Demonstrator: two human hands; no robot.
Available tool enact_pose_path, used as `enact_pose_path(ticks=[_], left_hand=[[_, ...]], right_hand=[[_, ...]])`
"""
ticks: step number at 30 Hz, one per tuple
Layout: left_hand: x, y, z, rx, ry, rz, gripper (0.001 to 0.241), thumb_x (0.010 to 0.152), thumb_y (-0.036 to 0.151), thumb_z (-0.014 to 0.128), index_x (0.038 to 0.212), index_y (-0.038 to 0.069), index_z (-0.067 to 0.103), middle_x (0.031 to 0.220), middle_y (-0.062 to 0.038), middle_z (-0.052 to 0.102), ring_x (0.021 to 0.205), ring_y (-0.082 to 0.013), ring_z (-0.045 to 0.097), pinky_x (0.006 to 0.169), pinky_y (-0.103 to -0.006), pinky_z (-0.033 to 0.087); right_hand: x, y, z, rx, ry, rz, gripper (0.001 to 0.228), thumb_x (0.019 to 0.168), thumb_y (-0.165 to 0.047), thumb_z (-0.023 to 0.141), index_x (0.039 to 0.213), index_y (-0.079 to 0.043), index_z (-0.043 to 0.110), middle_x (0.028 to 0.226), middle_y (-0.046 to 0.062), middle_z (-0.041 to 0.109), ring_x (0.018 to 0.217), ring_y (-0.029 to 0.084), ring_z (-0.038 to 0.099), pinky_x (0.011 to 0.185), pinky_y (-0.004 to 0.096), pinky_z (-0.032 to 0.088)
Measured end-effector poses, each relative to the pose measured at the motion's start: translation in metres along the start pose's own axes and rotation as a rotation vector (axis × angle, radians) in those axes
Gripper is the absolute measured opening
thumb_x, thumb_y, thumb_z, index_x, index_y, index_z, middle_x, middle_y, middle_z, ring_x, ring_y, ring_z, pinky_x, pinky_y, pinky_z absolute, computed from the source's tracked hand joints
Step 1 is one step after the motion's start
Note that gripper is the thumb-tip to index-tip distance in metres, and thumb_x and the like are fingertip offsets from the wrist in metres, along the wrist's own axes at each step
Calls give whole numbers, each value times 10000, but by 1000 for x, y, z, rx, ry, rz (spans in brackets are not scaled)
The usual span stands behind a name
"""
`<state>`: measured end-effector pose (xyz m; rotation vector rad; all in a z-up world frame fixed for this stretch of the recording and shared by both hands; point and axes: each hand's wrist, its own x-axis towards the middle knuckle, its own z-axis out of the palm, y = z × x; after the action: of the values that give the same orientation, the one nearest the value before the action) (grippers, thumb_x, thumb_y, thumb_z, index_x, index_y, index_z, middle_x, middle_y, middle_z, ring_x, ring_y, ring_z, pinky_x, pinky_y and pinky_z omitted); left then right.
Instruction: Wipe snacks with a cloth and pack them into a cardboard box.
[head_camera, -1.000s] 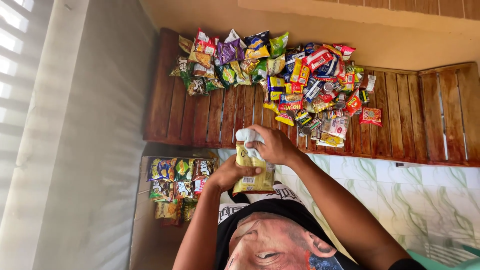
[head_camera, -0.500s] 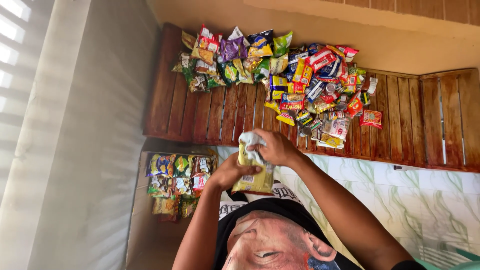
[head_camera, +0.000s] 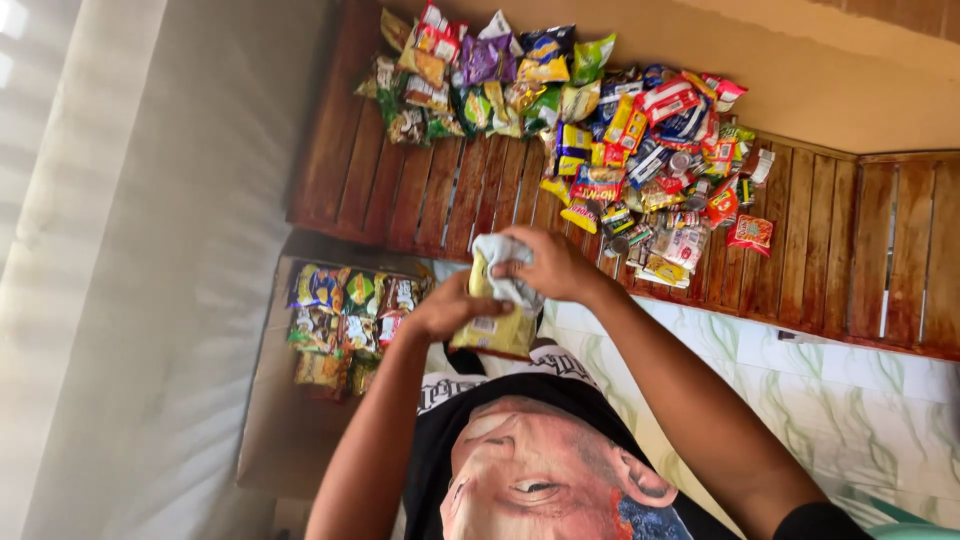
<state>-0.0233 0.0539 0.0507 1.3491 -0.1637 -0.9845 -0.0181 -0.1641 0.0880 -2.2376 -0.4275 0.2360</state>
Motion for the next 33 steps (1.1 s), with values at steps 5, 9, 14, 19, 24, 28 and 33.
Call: enact_pose_path(ticks=[5,9,14,19,24,28,33], left_hand=[[-5,33,-18,84,-1,10,524,781,201,843,1220,-8,650,1062,-126,772,959,-214,731,912,-378,589],[-15,53,-30,162,64,-20,529,769,215,849,1224,44,639,1055,-95,776,944,-184,735,913,-362,586],[-27,42,-51,129,66,78,497,785,173,829,1224,42,638,1076,-76,775,970,-166,737,926,-350,587],[-29,36,-34,211,60,78,466,789,153,846,1186,-7,661,1063,-99,773,962,-184,719,893,-369,590],[-30,29,-12,8,153,80,505,804,251,845,1191,7,631,1059,-93,773,958,-178,737,920,-336,589],[-29,13,-7,-37,217,101,505,817,242,843,1205,0,630,1061,-117,773,948,-197,735,899,-363,588],[-31,-8,-15,-472,181,145,515,791,140,835,1229,-37,632,1108,-141,764,977,-246,753,910,-444,615]], right_hand=[[23,-9,8,51,46,263,493,907,-491,701,1197,-93,690,985,121,766,912,267,751,799,400,570],[42,6,22,129,222,225,519,998,-549,599,1239,-96,681,996,124,756,937,243,742,843,392,566],[49,-42,1,146,287,349,516,979,-512,681,1196,-44,664,1008,146,763,905,280,750,787,402,570],[47,-52,8,19,59,-90,504,864,-406,791,1184,-31,685,1003,178,736,917,320,720,771,413,550],[58,-21,22,41,64,224,452,928,-482,709,1105,-66,714,934,139,754,872,289,744,789,419,555],[60,19,30,74,127,193,459,960,-483,700,1082,-41,712,928,130,747,866,285,736,786,423,554],[42,36,-6,423,165,300,448,936,-496,679,1136,-96,683,975,40,760,863,172,725,814,357,595]])
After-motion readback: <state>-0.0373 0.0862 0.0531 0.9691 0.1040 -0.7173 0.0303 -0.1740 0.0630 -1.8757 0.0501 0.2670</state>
